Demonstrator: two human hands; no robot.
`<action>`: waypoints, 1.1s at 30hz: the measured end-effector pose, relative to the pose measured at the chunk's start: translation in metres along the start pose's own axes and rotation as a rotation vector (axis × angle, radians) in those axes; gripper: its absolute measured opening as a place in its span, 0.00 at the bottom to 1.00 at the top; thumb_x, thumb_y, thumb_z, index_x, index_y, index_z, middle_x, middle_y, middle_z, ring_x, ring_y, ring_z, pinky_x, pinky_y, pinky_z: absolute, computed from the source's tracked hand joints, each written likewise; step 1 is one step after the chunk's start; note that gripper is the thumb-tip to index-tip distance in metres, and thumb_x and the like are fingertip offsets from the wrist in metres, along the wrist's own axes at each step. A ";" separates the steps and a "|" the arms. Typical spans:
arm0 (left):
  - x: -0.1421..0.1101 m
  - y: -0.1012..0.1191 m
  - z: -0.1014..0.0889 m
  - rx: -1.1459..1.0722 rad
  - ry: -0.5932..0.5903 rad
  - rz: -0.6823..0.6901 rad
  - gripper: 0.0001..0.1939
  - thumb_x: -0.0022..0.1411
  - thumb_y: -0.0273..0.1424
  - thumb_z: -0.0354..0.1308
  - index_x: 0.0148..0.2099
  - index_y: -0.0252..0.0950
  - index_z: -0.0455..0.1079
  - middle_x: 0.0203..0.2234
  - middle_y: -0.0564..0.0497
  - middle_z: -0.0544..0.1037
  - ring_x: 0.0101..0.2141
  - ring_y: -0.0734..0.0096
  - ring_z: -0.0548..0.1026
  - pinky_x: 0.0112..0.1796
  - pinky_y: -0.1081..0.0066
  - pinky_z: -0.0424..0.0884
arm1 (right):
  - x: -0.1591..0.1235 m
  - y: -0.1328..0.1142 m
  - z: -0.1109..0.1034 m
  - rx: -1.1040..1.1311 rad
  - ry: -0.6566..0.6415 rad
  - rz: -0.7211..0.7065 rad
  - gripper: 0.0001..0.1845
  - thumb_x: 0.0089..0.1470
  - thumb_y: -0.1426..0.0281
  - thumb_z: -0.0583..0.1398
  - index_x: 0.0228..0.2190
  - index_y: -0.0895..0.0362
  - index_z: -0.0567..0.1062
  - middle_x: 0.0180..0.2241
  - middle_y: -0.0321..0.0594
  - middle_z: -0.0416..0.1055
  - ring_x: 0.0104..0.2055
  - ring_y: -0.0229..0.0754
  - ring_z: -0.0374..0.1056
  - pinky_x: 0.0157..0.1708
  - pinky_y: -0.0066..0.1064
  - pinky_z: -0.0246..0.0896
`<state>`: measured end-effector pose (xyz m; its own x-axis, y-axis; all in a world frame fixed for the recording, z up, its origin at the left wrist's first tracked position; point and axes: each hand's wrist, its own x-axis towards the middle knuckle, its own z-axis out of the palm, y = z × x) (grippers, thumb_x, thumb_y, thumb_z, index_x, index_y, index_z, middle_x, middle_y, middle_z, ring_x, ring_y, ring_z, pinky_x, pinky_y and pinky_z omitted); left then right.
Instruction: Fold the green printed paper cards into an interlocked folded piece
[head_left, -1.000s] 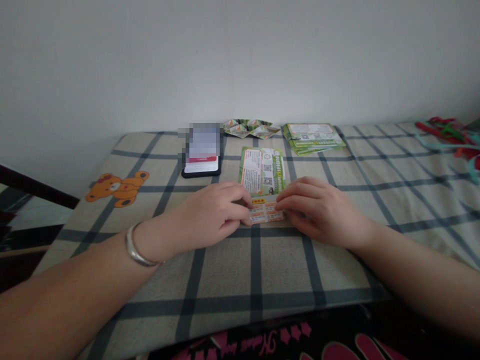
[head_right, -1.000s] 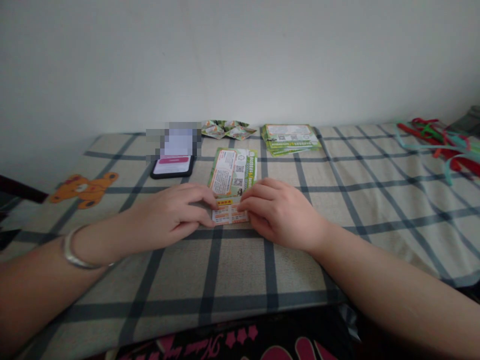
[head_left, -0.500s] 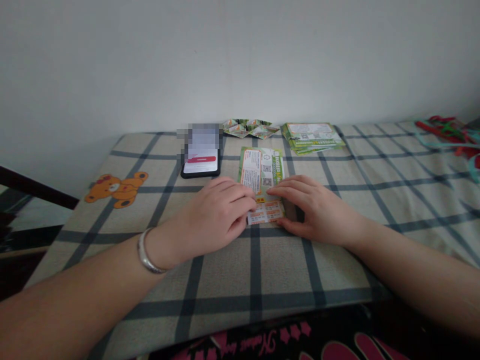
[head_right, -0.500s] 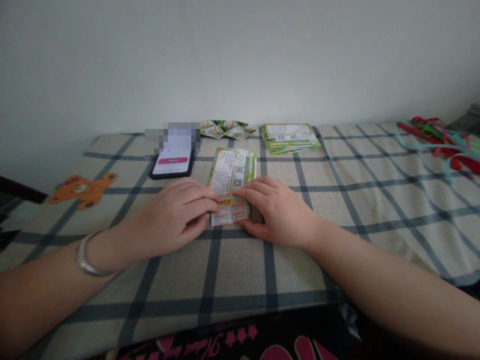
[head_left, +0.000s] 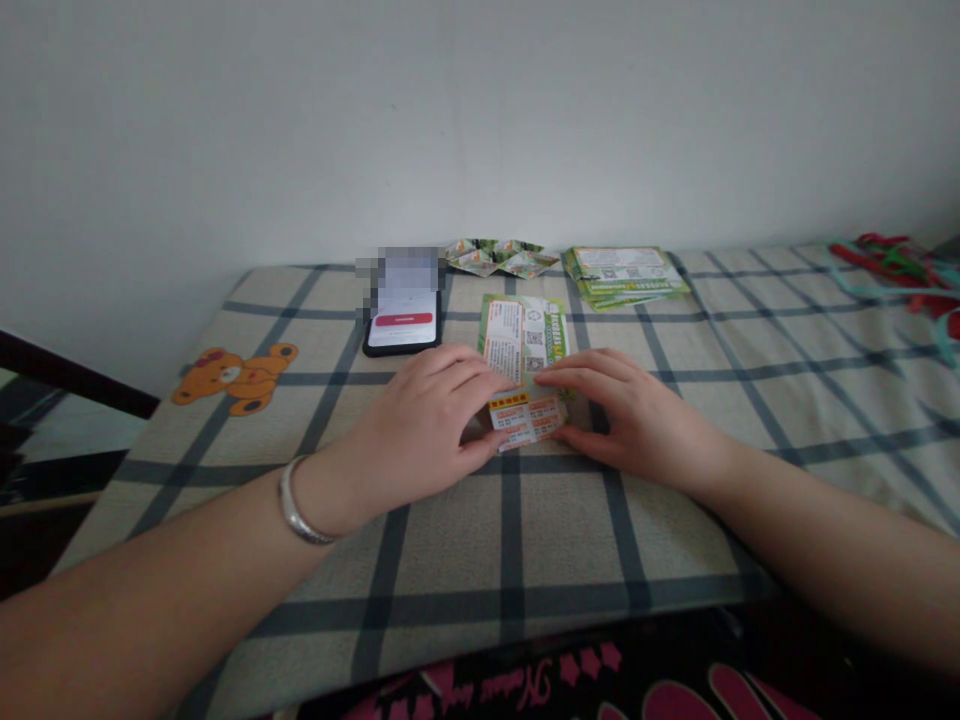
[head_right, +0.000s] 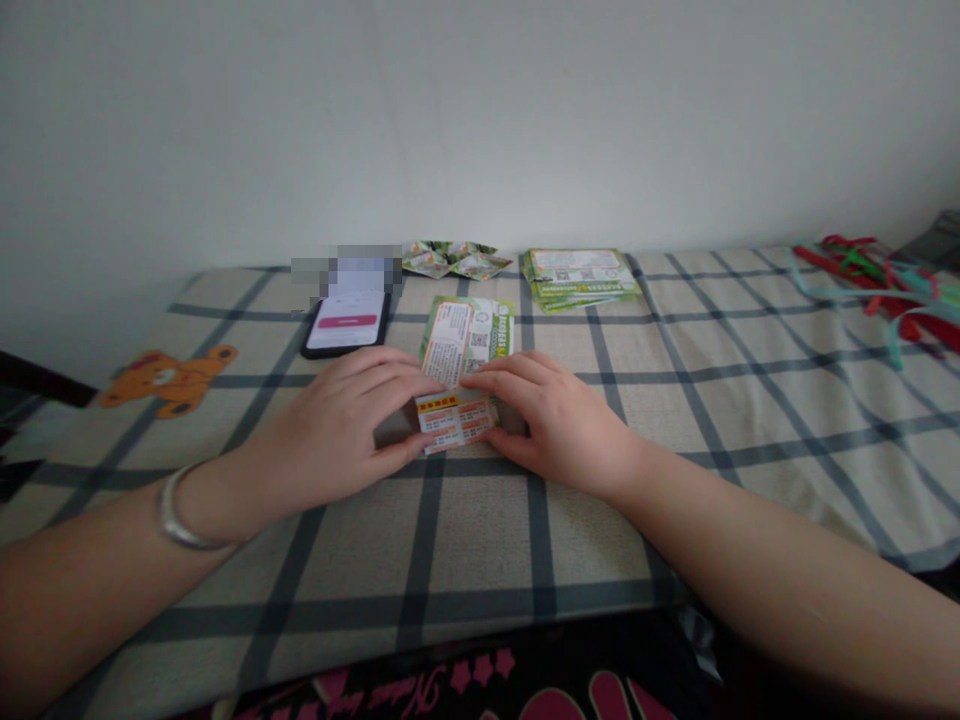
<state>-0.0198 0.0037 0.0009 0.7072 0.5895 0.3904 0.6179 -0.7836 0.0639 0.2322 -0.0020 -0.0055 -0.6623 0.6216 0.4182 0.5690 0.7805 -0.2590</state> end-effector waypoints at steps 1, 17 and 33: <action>0.000 0.000 0.000 -0.008 0.008 0.004 0.18 0.60 0.35 0.62 0.50 0.33 0.70 0.44 0.45 0.77 0.49 0.55 0.71 0.51 0.57 0.68 | 0.000 0.000 0.000 0.010 0.008 0.010 0.24 0.56 0.68 0.63 0.54 0.57 0.69 0.49 0.48 0.72 0.51 0.49 0.68 0.51 0.45 0.67; -0.001 0.004 -0.010 -0.049 0.139 0.181 0.12 0.64 0.31 0.59 0.49 0.40 0.71 0.49 0.50 0.77 0.53 0.61 0.70 0.58 0.54 0.63 | 0.003 -0.001 -0.006 0.070 0.209 -0.012 0.08 0.57 0.76 0.60 0.36 0.54 0.77 0.37 0.40 0.75 0.40 0.41 0.71 0.40 0.34 0.68; -0.004 -0.001 -0.007 0.149 0.102 0.156 0.10 0.63 0.32 0.58 0.47 0.39 0.74 0.58 0.47 0.70 0.59 0.53 0.65 0.62 0.45 0.57 | 0.002 0.000 -0.008 -0.073 0.130 -0.035 0.09 0.55 0.78 0.59 0.36 0.56 0.78 0.38 0.42 0.75 0.40 0.43 0.68 0.41 0.36 0.65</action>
<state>-0.0254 0.0009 0.0060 0.7644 0.4343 0.4765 0.5527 -0.8220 -0.1375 0.2351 -0.0019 0.0026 -0.6165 0.5765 0.5362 0.5837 0.7918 -0.1801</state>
